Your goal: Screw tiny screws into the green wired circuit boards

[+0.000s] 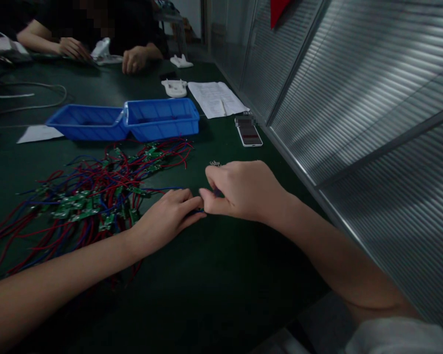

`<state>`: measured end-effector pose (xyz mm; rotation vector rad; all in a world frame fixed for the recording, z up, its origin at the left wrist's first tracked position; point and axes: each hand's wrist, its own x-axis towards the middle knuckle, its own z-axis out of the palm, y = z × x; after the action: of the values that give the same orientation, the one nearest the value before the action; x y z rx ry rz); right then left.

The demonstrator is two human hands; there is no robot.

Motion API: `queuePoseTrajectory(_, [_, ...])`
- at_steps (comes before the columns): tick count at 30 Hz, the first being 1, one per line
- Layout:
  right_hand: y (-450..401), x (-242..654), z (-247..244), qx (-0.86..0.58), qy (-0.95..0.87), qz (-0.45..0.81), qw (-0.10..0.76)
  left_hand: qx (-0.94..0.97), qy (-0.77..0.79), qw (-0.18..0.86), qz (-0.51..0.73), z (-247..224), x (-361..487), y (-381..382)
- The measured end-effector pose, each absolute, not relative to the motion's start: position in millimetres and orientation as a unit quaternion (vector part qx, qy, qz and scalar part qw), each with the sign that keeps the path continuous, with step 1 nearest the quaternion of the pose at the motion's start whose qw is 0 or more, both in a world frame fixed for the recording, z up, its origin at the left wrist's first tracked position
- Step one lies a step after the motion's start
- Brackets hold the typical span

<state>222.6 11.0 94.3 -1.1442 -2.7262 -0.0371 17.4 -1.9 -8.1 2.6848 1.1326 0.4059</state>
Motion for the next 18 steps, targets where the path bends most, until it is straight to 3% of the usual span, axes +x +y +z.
queuePoseTrajectory(4, [10, 224, 99, -0.356, -0.928, 0.079, 0.077, 0.911, 0.378, 0.095, 0.137, -8, 18, -3])
queuePoseTrajectory(12, [13, 220, 91, -0.455, -0.881, -0.097, 0.082, 0.907, 0.391, 0.088, 0.132, -7, 17, -3])
queuePoseTrajectory(18, [14, 233, 102, -0.397, -0.915, 0.045, 0.054, 0.907, 0.390, 0.093, 0.129, -4, 18, -3])
